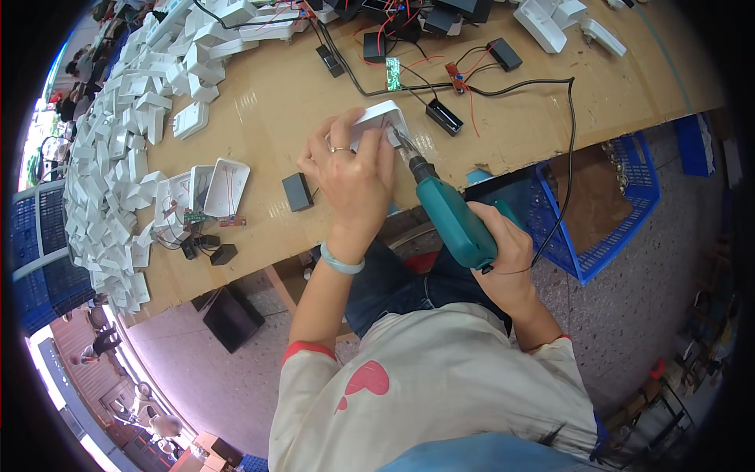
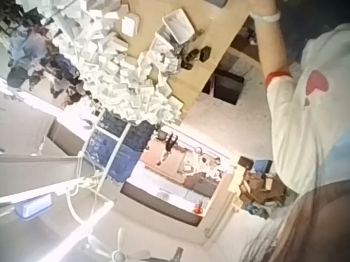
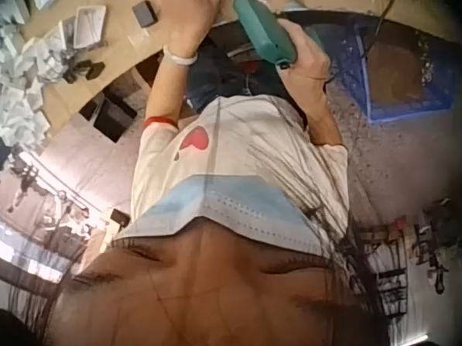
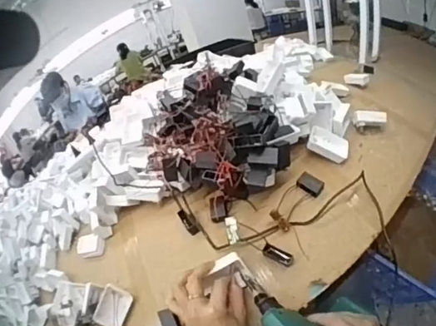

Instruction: Assembling small electronic units by placing wires into white plastic housings and securing them with an electric screwdriver.

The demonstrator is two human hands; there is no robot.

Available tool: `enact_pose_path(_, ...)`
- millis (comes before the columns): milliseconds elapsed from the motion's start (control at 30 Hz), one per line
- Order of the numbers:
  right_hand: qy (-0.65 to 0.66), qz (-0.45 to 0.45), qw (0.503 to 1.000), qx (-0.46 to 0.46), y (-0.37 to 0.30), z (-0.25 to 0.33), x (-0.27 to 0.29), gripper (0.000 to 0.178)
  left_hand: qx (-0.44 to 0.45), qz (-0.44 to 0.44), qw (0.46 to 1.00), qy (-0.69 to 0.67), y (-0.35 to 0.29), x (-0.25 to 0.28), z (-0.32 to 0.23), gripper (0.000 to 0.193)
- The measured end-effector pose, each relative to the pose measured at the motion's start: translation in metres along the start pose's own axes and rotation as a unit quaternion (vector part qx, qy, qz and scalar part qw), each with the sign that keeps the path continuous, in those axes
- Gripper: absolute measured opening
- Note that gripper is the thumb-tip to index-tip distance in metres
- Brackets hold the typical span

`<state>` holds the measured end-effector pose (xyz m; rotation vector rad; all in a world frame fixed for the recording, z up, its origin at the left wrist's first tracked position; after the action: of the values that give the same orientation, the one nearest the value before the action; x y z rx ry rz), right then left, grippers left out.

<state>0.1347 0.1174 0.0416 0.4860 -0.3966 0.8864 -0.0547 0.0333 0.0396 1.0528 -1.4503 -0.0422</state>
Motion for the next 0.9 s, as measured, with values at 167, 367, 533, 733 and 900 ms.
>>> enact_pose_path(167, 0.055, -0.004, 0.998, -0.017, -0.003, 0.002, 0.007, 0.048, 0.002, 0.002, 1.0, -0.002, -0.001, 0.0, 0.0, 0.008)
enact_pose_path(367, 0.057, -0.05, 0.997, -0.021, -0.016, 0.004, 0.023, 0.036, 0.003, 0.008, 1.0, 0.002, 0.001, -0.001, -0.001, 0.007)
enact_pose_path(533, 0.057, -0.079, 0.995, -0.031, -0.023, 0.003, 0.033, 0.032, -0.005, 0.023, 1.0, 0.008, 0.006, -0.001, 0.0, 0.009)
enact_pose_path(733, 0.065, -0.097, 0.993, -0.026, -0.026, 0.003, 0.036, 0.029, -0.027, 0.057, 0.998, 0.001, 0.006, 0.011, 0.007, 0.027)
enact_pose_path(900, 0.051, -0.12, 0.991, -0.039, -0.028, -0.002, 0.035, 0.024, 0.008, 0.118, 0.991, 0.065, -0.011, 0.007, 0.048, 0.037)
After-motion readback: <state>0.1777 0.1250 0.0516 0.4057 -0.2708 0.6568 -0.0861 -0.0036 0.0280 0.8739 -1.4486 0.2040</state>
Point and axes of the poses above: each hand's wrist, its own y-axis towards the middle knuckle, its own x-axis out of the back of the hand, z = x × y, the point moved 7 cm from there along y, towards the middle knuckle, and after that the axes turned 5 degrees about y, right-handed, at the moved point
